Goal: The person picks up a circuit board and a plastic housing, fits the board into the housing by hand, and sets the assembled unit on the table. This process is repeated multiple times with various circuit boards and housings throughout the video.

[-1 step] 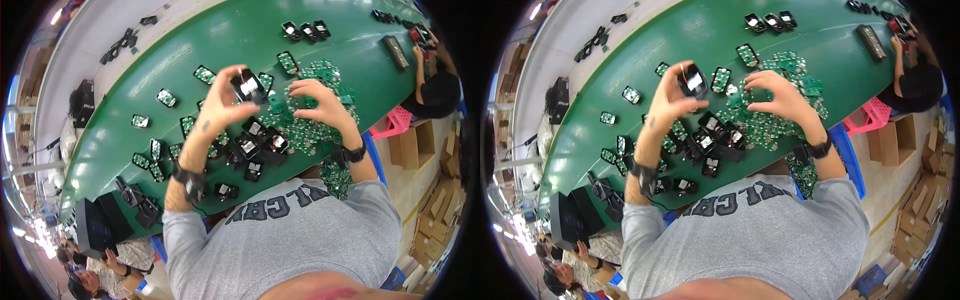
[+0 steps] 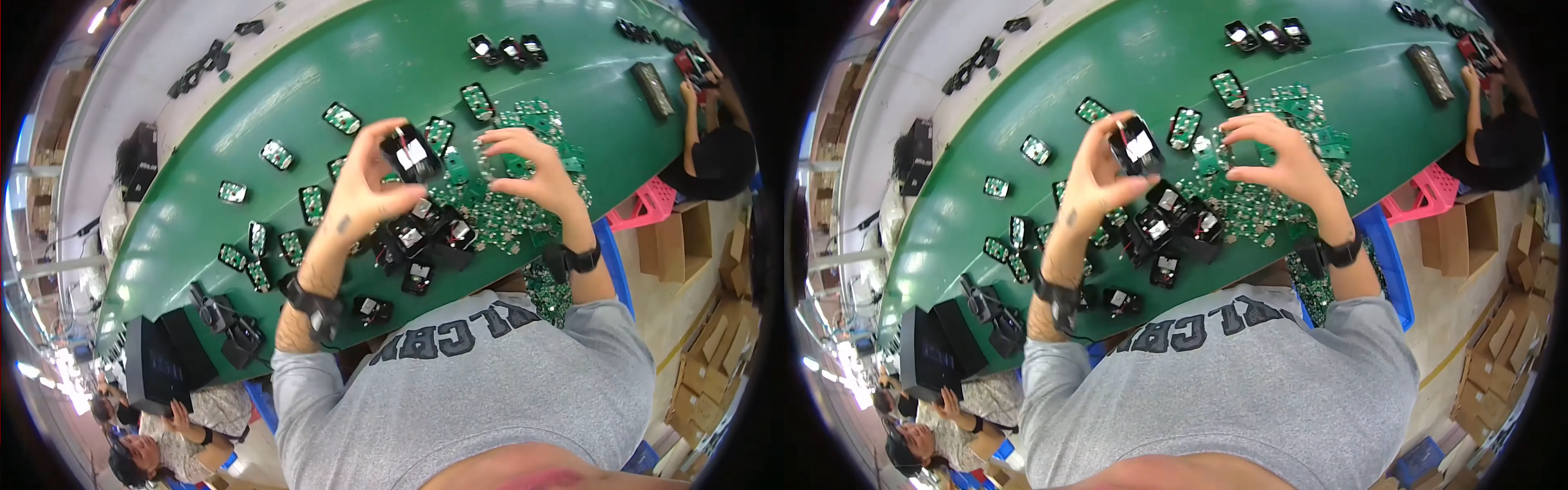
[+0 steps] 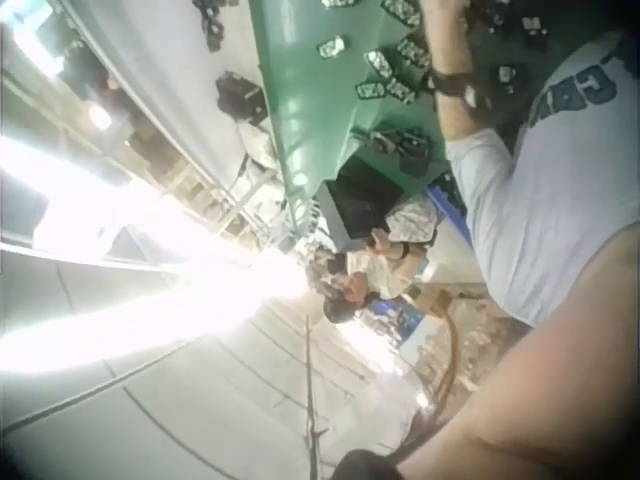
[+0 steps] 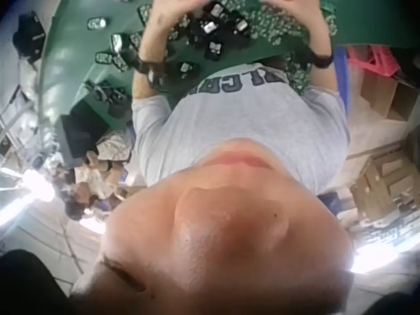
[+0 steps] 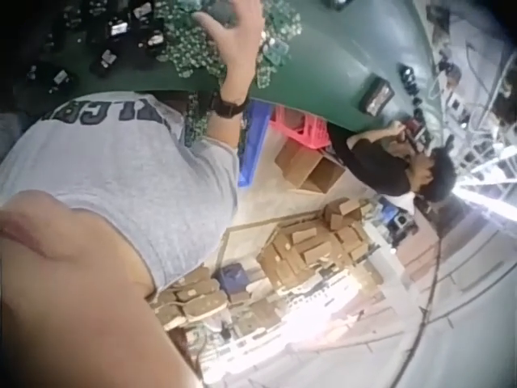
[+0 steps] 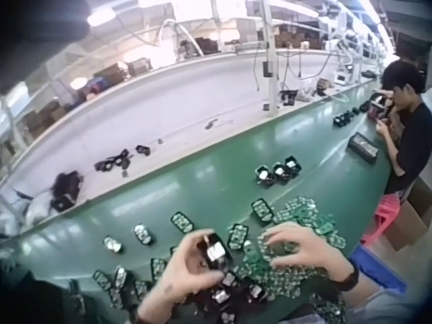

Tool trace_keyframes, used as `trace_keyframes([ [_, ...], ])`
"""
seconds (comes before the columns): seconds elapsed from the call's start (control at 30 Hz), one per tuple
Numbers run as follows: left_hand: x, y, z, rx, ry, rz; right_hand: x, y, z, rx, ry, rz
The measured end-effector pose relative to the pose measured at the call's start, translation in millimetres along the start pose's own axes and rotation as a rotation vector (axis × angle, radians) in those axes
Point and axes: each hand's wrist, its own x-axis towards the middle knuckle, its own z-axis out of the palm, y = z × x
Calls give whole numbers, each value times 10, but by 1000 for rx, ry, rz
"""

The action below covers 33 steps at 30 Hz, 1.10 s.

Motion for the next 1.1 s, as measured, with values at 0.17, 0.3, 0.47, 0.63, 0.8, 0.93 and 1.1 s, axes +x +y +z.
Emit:
trace_keyframes([
  [0.17, -606, -49, 208, 44, 110, -110, 97, -449, 70, 470, 263, -116],
  [0.3, -697, 46, 299, 125, 108, -87, 246, -515, 233, 548, 154, -160],
  [0.47, -712, 1, 267, 185, 99, -22, 326, -579, 370, 658, 120, -154],
  [0.63, -737, -40, 260, 198, 123, 28, 339, -615, 408, 605, 72, -146],
  [0.8, -728, -118, 233, 201, 124, 20, 318, -656, 364, 446, 54, -263],
  [0.93, -696, -125, 234, 60, 118, -9, 294, -745, 387, 327, 90, -260],
  [1.1, -687, -78, 274, -137, 94, -49, 306, -784, 336, 248, 61, -229],
])
